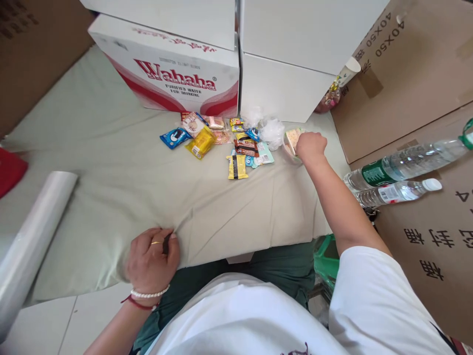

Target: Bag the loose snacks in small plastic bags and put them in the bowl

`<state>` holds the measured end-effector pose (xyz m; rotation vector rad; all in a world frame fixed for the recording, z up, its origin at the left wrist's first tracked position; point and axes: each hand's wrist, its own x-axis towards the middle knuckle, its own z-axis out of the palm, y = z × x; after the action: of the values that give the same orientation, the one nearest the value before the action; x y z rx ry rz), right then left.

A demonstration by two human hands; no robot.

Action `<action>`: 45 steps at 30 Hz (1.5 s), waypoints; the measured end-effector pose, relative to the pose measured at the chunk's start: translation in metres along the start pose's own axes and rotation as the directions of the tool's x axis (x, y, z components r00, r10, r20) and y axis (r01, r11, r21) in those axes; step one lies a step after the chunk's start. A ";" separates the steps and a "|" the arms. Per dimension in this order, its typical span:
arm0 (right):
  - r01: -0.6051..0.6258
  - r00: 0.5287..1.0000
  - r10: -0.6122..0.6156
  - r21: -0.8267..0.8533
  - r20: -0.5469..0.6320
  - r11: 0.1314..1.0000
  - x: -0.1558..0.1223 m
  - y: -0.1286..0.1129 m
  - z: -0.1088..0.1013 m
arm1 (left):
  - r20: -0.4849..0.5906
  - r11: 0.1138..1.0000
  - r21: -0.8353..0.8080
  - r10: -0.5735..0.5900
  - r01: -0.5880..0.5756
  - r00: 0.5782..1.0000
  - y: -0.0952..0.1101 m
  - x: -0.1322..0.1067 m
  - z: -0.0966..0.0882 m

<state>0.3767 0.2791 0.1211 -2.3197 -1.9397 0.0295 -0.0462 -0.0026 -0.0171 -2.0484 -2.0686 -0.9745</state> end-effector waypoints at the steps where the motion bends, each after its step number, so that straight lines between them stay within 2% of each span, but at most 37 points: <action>1: -0.010 0.999 0.008 -0.053 -0.037 0.999 0.002 -0.007 -0.007 | -0.005 1.000 0.012 0.019 -0.019 1.000 0.001 0.000 0.000; 3: -0.016 0.997 0.004 -0.141 -0.083 0.990 0.009 -0.027 -0.018 | -0.017 0.999 0.021 0.045 -0.045 0.999 0.003 0.001 -0.001; 5: 0.096 0.993 -0.104 -0.146 -0.051 0.985 0.019 -0.055 -0.019 | -0.031 0.997 0.032 0.066 -0.065 0.997 0.005 0.002 -0.003; 7: 0.284 0.958 -0.285 -0.128 0.014 0.950 0.029 -0.085 -0.007 | -0.038 0.995 0.053 0.091 -0.089 0.995 0.006 0.004 -0.004; 9: 0.470 0.883 -0.467 -0.096 0.049 0.878 0.039 -0.109 0.014 | -0.039 0.991 0.074 0.116 -0.113 0.992 0.007 0.004 -0.005; 10: 0.528 0.849 -0.526 -0.078 0.048 0.846 0.044 -0.118 0.024 | -0.041 0.989 0.084 0.126 -0.122 0.991 0.007 0.004 -0.005; 12: 0.563 0.826 -0.563 -0.019 -0.004 0.826 0.053 -0.128 0.042 | -0.056 0.986 0.104 0.135 -0.129 0.989 0.007 0.005 -0.005; 15: 0.548 0.833 -0.515 0.170 -0.204 0.819 0.063 -0.124 0.048 | -0.070 0.985 0.114 0.136 -0.128 0.988 0.009 0.005 -0.005; 17: 0.526 0.846 -0.425 0.367 -0.322 0.767 0.060 -0.114 0.040 | -0.069 0.986 0.106 0.136 -0.128 0.988 0.009 0.005 -0.005; 18: 0.492 0.868 -0.365 0.487 -0.337 0.721 0.055 -0.107 0.034 | -0.070 0.987 0.099 0.133 -0.126 0.989 0.008 0.005 -0.004; 20: 0.360 0.933 -0.249 0.736 -0.261 0.574 0.034 -0.093 0.022 | -0.078 0.991 0.068 0.124 -0.119 0.989 0.005 0.003 -0.003; 22: 0.185 0.975 -0.189 0.905 -0.119 0.383 0.001 -0.081 0.016 | -0.096 0.994 -0.021 0.102 -0.104 0.990 0.003 0.001 -0.004; 24: 0.045 0.985 -0.173 0.972 -0.004 0.230 -0.041 -0.073 0.017 | -0.101 0.983 -0.181 0.020 -0.038 0.995 0.004 0.000 -0.006; 26: -0.057 0.984 -0.156 0.988 0.080 0.146 -0.088 -0.068 0.024 | -0.036 0.908 -0.406 -0.129 0.104 0.991 0.014 0.003 -0.010; 27: -0.104 0.982 -0.145 0.987 0.121 0.122 -0.112 -0.067 0.030 | 0.045 0.820 -0.536 -0.208 0.199 0.977 0.024 0.007 -0.011; 28: -0.151 0.977 -0.134 0.983 0.164 0.103 -0.135 -0.067 0.036 | 0.153 0.694 -0.654 -0.268 0.301 0.951 0.035 0.012 -0.012; 29: -0.195 0.971 -0.126 0.977 0.204 0.082 -0.158 -0.069 0.042 | 0.291 0.514 -0.754 -0.296 0.408 0.910 0.049 0.018 -0.012; 31: -0.271 0.955 -0.118 0.962 0.272 0.021 -0.198 -0.074 0.056 | 0.555 0.139 -0.791 -0.245 0.595 0.795 0.079 0.033 -0.007; 32: -0.296 0.949 -0.115 0.955 0.293 -0.011 -0.215 -0.076 0.062 | 0.661 -0.012 -0.741 -0.188 0.671 0.727 0.094 0.040 -0.003; 33: -0.309 0.946 -0.117 0.951 0.303 -0.030 -0.228 -0.079 0.068 | 0.749 -0.120 -0.663 -0.105 0.739 0.654 0.107 0.046 0.003; 34: -0.305 0.946 -0.122 0.952 0.300 -0.031 -0.239 -0.081 0.073 | 0.802 -0.167 -0.592 -0.027 0.788 0.597 0.118 0.051 0.009; 35: -0.289 0.950 -0.130 0.957 0.285 -0.012 -0.247 -0.082 0.077 | 0.826 -0.164 -0.553 0.027 0.817 0.564 0.127 0.054 0.015; 36: -0.264 0.954 -0.141 0.964 0.264 0.023 -0.252 -0.081 0.079 | 0.834 -0.130 -0.540 0.049 0.831 0.550 0.134 0.056 0.020; 38: -0.215 0.962 -0.151 0.972 0.228 0.096 -0.255 -0.074 0.081 | 0.829 -0.042 -0.559 0.004 0.828 0.559 0.140 0.055 0.030; 40: -0.206 0.968 -0.123 0.971 0.220 0.119 -0.252 -0.062 0.080 | 0.824 -0.005 -0.563 -0.079 0.826 0.561 0.140 0.052 0.035; 43: -0.252 0.963 -0.079 0.966 0.256 0.060 -0.248 -0.048 0.074 | 0.843 -0.023 -0.532 -0.108 0.847 0.527 0.136 0.048 0.035; 45: -0.296 0.952 -0.079 0.955 0.295 -0.003 -0.248 -0.045 0.073 | 0.847 -0.038 -0.527 -0.099 0.849 0.522 0.136 0.047 0.031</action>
<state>0.2816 0.0493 0.0386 -1.3060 -0.9341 1.3684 0.0854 0.0409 0.0317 -1.8719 -3.3024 -2.8194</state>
